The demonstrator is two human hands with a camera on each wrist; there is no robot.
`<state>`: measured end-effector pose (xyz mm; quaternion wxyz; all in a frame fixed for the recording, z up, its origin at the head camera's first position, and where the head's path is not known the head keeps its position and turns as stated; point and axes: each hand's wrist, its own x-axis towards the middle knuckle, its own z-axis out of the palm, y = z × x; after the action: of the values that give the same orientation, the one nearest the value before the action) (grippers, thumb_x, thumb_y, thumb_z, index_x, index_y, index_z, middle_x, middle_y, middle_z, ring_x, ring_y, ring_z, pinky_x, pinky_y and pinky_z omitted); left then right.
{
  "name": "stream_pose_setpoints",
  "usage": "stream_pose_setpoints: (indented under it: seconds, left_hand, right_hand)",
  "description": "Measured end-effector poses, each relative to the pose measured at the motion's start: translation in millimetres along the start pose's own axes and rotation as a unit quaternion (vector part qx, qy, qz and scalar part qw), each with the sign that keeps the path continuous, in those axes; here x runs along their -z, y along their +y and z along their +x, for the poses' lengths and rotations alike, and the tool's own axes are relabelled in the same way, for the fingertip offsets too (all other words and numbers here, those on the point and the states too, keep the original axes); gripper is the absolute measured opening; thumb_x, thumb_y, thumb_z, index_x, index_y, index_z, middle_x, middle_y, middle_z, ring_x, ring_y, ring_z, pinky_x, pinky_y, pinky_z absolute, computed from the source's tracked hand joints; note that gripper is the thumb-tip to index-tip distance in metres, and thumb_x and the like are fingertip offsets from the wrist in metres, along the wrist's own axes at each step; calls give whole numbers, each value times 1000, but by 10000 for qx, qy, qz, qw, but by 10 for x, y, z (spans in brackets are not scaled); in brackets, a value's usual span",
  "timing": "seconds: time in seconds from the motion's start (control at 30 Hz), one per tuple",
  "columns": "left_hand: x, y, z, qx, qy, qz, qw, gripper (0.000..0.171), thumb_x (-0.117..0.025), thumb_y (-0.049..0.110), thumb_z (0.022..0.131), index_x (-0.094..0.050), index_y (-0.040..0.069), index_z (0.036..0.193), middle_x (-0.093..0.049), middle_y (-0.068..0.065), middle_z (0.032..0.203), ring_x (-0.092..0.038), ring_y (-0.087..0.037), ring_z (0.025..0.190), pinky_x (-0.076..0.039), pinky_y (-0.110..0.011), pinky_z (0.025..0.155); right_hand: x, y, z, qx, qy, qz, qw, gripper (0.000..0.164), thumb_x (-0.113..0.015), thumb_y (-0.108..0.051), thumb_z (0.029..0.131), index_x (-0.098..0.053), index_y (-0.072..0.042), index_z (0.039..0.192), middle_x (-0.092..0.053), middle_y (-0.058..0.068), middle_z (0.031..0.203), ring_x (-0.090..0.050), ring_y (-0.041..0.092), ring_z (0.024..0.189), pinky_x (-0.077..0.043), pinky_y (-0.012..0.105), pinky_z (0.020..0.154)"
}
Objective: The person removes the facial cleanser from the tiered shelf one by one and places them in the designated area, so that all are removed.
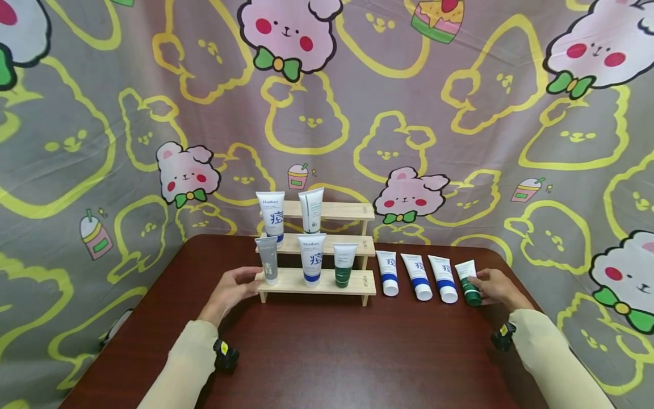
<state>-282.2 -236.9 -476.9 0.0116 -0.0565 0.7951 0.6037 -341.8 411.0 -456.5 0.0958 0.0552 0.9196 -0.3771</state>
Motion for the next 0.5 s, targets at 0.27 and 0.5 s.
stream_pose_setpoints:
  seconds: [0.27, 0.5]
  left_hand:
    - [6, 1, -13, 32, 10, 42, 10000, 44, -71, 7, 95, -62, 2, 138, -56, -23, 145, -65, -21, 107, -63, -28, 89]
    - [4, -2, -9, 42, -13, 24, 10000, 44, -71, 8, 96, -62, 3, 139, -56, -23, 145, -65, -19, 105, -63, -27, 88]
  right_hand:
    - [-8, 13, 19, 30, 6, -33, 10000, 66, -56, -25, 106, -31, 24, 141, -59, 26, 96, -65, 20, 77, -66, 36, 66]
    - [-7, 33, 30, 124, 133, -334, 9993, 61, -57, -24, 105, -37, 24, 136, -60, 30, 96, -68, 18, 71, -66, 37, 63]
